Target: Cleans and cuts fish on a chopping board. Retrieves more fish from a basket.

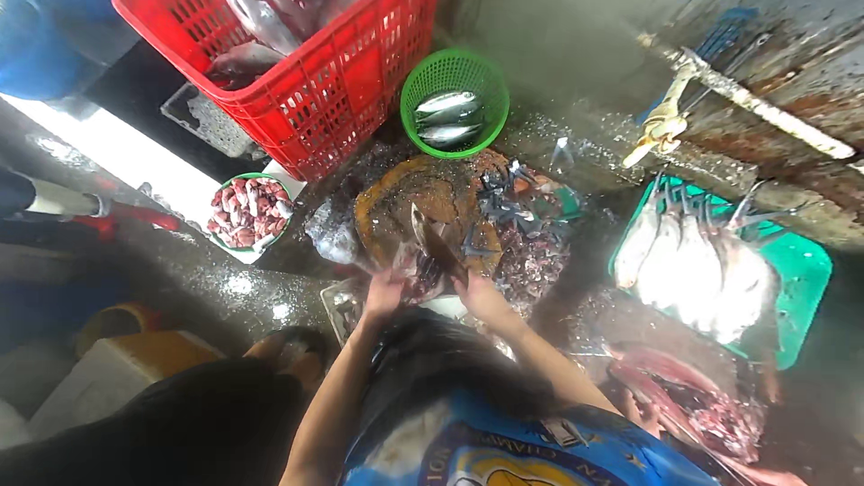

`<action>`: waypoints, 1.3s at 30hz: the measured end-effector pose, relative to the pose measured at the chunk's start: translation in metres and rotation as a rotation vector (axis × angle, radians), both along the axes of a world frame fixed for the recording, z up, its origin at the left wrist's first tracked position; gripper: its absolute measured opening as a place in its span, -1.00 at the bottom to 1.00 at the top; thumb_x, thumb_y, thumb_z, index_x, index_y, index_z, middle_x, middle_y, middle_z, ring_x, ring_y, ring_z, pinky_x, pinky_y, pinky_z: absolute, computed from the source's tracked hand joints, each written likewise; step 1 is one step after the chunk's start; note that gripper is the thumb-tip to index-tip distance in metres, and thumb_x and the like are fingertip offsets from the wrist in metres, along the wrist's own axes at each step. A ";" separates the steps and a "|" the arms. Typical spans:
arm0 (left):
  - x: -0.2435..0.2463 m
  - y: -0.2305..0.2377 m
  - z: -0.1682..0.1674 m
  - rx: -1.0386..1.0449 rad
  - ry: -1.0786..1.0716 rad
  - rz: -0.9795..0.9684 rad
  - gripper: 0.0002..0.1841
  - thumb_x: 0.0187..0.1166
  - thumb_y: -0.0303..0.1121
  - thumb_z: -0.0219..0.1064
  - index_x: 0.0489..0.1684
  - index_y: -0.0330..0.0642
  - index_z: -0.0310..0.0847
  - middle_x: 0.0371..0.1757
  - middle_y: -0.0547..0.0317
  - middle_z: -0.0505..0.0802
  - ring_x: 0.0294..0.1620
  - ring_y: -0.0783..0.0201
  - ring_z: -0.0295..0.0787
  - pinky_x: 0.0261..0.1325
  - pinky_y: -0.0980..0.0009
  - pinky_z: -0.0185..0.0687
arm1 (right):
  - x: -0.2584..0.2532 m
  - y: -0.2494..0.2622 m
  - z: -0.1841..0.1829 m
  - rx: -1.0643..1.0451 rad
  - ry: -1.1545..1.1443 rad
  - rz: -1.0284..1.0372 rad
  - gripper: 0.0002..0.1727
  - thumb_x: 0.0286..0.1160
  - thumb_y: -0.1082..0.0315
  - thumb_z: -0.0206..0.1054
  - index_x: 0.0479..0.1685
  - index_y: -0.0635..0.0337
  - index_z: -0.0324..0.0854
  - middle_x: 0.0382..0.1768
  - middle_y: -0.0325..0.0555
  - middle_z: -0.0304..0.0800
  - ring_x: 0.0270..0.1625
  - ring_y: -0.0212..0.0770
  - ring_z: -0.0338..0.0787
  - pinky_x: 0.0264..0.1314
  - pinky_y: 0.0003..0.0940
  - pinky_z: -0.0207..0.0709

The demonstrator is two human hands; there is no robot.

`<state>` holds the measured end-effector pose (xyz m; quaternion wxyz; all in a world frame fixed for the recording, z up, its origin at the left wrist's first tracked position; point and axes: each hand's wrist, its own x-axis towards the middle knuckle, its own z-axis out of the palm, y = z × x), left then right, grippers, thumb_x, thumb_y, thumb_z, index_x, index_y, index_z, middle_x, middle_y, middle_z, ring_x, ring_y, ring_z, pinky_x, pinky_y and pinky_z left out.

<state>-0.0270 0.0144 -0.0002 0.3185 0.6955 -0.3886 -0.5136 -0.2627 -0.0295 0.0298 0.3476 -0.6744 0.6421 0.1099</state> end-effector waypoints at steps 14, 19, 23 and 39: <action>-0.021 0.003 -0.001 0.171 -0.402 -0.450 -0.58 0.47 -0.30 0.37 0.25 -0.32 0.68 0.09 -0.24 0.86 0.20 -0.15 0.81 0.34 -0.19 0.64 | 0.038 0.002 -0.008 0.055 0.157 0.153 -0.38 0.82 0.09 0.01 0.68 0.33 0.17 0.12 0.37 0.78 0.22 0.39 0.82 0.18 0.34 0.68; 0.013 0.023 -0.005 0.088 -0.106 -0.118 -0.69 0.44 -0.45 0.40 0.13 -0.32 0.75 0.04 -0.05 0.90 0.10 0.16 0.86 0.27 0.07 0.76 | 0.013 -0.002 0.008 0.030 -0.080 0.024 -0.24 0.76 -0.27 0.00 0.52 0.28 0.47 0.12 0.27 0.82 0.26 0.25 0.82 0.33 0.25 0.63; 0.041 0.031 0.013 -0.071 0.226 0.193 -0.64 0.24 -0.74 0.36 0.06 -0.44 0.63 -0.15 0.04 0.88 -0.15 0.27 0.85 -0.05 0.25 0.83 | -0.026 0.012 0.013 -0.420 -0.246 -0.223 -0.29 0.75 -0.11 0.10 0.45 0.45 0.46 -0.30 0.16 0.87 -0.19 0.15 0.92 -0.01 0.13 0.77; -0.030 -0.012 0.025 -0.207 0.379 0.337 -0.62 0.13 -0.81 0.31 -0.06 -0.34 0.67 -0.17 0.04 0.86 -0.16 0.22 0.83 -0.11 0.19 0.80 | 0.029 0.004 0.025 -0.560 -0.670 -0.057 -0.46 0.66 0.10 0.35 0.49 0.24 0.53 0.22 0.05 0.78 0.12 -0.14 0.85 0.19 -0.14 0.80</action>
